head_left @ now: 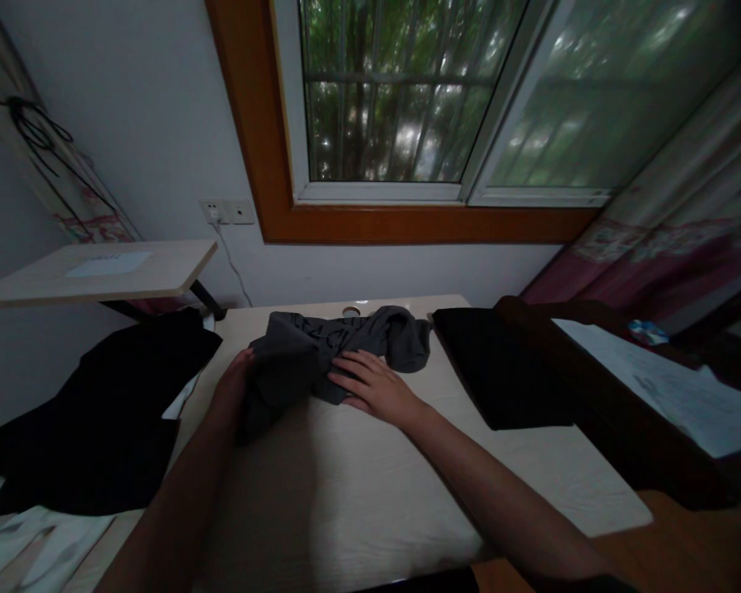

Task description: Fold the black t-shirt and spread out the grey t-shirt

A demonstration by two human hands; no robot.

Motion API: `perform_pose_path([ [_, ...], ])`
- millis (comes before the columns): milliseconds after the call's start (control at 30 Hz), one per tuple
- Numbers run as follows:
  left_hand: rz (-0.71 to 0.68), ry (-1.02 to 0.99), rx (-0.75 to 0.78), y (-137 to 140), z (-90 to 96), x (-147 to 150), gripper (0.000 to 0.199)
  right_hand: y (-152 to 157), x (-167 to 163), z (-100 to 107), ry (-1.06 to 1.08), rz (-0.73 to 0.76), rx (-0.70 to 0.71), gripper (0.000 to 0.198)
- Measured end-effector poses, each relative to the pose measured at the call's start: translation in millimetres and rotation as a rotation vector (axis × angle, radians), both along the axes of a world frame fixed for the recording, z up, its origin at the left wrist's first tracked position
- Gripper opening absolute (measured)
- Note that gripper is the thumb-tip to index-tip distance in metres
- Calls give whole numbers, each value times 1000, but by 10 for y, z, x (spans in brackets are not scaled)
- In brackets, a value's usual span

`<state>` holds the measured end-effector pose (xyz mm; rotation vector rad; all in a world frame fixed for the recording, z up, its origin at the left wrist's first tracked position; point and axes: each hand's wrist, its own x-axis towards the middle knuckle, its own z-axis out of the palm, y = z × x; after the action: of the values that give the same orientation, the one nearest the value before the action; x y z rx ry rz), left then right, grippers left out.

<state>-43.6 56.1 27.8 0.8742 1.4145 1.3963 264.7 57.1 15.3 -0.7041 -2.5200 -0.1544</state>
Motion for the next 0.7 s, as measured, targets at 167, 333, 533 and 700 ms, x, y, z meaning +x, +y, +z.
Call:
perform_pose_path([
  [167,-12,-67,-31,-39,59,65,41,11,-63,-115,17,-44,-34,27],
  [333,40,-67,-58,5,-18,-25,30,39,87,-125,372,-86,-153,27],
  [533,25,-160,14,81,-155,-168,36,141,363,-79,1135,-329,-166,17],
  [700,11,-165,88,90,-143,-190,25,188,455,-55,1532,-384,-295,27],
])
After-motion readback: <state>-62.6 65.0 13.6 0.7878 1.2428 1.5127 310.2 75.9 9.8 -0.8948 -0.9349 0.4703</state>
